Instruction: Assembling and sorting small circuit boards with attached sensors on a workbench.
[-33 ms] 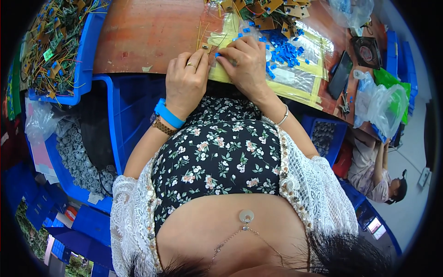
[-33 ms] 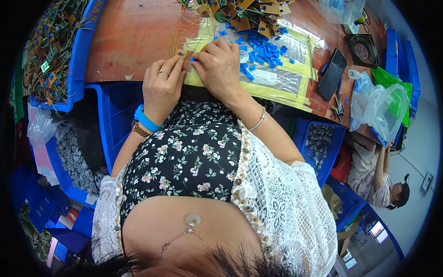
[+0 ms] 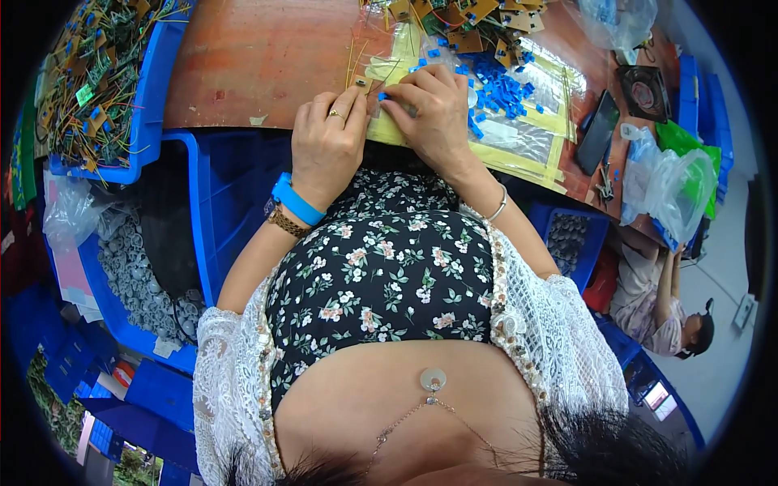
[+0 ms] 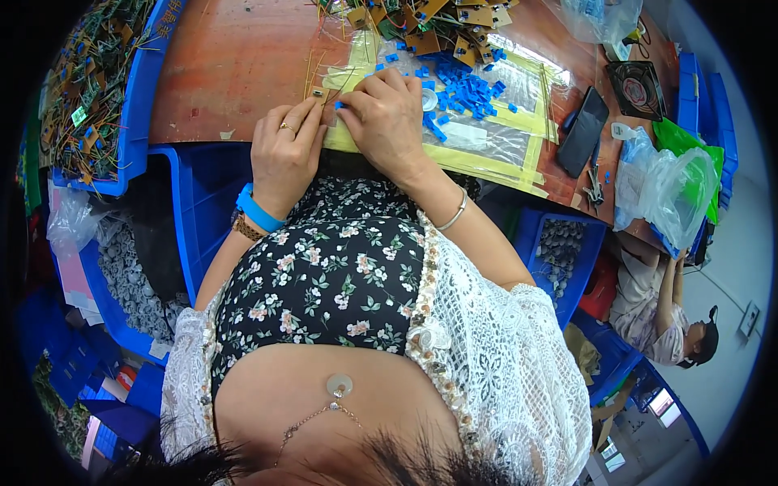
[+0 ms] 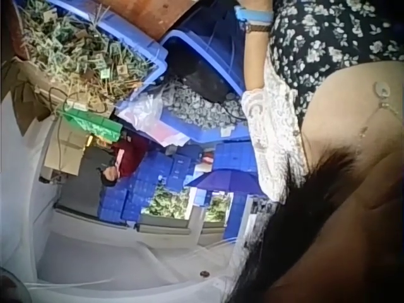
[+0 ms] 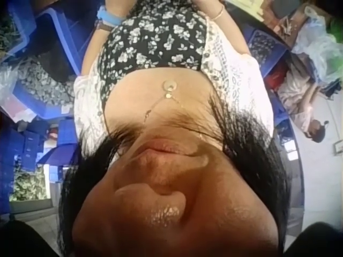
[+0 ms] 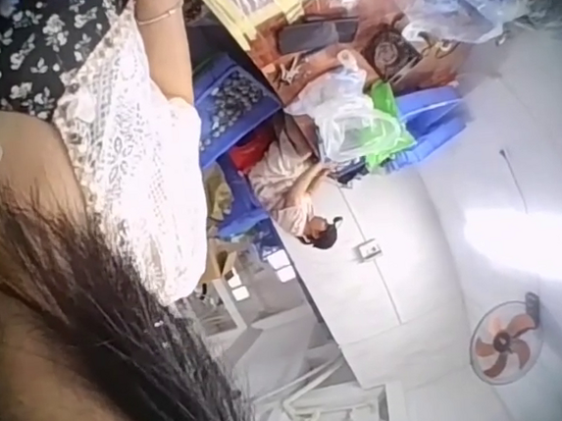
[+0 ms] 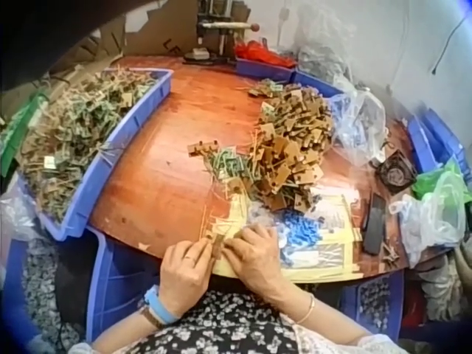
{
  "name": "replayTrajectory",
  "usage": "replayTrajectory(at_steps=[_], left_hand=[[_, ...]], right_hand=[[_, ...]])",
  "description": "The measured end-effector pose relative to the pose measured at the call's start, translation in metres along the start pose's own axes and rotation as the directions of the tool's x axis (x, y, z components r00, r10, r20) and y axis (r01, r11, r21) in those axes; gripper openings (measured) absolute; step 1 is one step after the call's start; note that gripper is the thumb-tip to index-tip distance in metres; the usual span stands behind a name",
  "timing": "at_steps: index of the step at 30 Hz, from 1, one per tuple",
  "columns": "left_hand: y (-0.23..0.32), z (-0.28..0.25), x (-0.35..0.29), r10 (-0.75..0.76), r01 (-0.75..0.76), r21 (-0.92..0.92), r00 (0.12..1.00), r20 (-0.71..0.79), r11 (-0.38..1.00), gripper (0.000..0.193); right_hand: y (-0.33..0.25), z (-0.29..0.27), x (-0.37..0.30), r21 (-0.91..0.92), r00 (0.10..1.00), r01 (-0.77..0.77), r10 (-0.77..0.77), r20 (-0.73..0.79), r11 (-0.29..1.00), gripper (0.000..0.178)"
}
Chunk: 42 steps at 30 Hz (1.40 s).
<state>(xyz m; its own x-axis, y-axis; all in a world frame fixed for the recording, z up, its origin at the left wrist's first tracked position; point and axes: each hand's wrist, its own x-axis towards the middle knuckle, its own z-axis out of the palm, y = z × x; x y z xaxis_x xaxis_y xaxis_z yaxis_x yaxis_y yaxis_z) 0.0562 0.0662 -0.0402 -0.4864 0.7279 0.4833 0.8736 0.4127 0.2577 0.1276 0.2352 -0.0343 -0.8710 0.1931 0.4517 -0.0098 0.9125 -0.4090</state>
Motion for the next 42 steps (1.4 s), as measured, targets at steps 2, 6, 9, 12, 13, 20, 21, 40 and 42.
replayTrajectory(at_steps=[2, 6, 9, 12, 13, 20, 21, 40, 42], left_hand=[[0.000, 0.001, -0.001, 0.006, -0.006, 0.016, 1.000, -0.010, 1.000, 0.029], [0.001, 0.001, -0.001, 0.000, 0.001, 0.011, 1.000, -0.016, 1.000, 0.028], [0.000, 0.001, -0.001, 0.005, -0.005, 0.041, 1.000, -0.014, 0.999, 0.027], [0.001, 0.001, 0.000, 0.028, -0.027, 0.054, 1.000, -0.009, 0.998, 0.026], [0.001, 0.002, 0.000, 0.024, -0.024, 0.057, 1.000, -0.011, 0.998, 0.026], [0.002, 0.003, -0.001, 0.013, -0.014, 0.052, 1.000, 0.002, 0.999, 0.026], [0.002, 0.003, 0.000, 0.012, -0.012, 0.052, 1.000, 0.001, 0.999, 0.026], [0.002, -0.007, 0.002, 0.018, -0.017, -0.019, 0.998, 0.064, 1.000, 0.033], [-0.003, -0.010, 0.005, 0.006, 0.000, -0.098, 0.998, 0.068, 0.995, 0.031]], right_hand=[[-0.001, -0.001, 0.000, -0.002, 1.000, 0.003, -0.003, 0.004, 1.000, 0.015], [-0.001, -0.001, 0.003, -0.032, 1.000, 0.029, -0.029, 0.008, 0.999, 0.015], [-0.006, -0.003, 0.009, -0.049, 0.996, 0.086, -0.085, 0.022, 0.995, 0.014], [-0.007, 0.005, 0.015, 0.136, 1.000, 0.017, -0.015, -0.013, 0.991, 0.012], [-0.008, 0.008, 0.017, 0.135, 1.000, 0.017, -0.015, -0.012, 0.991, 0.012], [-0.010, 0.017, 0.035, 0.188, 0.986, -0.138, 0.116, 0.123, 0.972, 0.012], [-0.009, 0.016, 0.037, 0.175, 0.980, -0.150, 0.123, 0.157, 0.973, 0.012], [-0.013, 0.014, 0.043, 0.048, 0.961, -0.119, 0.103, 0.258, 0.992, 0.013], [-0.013, 0.005, 0.045, 0.116, 0.975, -0.105, 0.079, 0.210, 0.988, 0.013]])
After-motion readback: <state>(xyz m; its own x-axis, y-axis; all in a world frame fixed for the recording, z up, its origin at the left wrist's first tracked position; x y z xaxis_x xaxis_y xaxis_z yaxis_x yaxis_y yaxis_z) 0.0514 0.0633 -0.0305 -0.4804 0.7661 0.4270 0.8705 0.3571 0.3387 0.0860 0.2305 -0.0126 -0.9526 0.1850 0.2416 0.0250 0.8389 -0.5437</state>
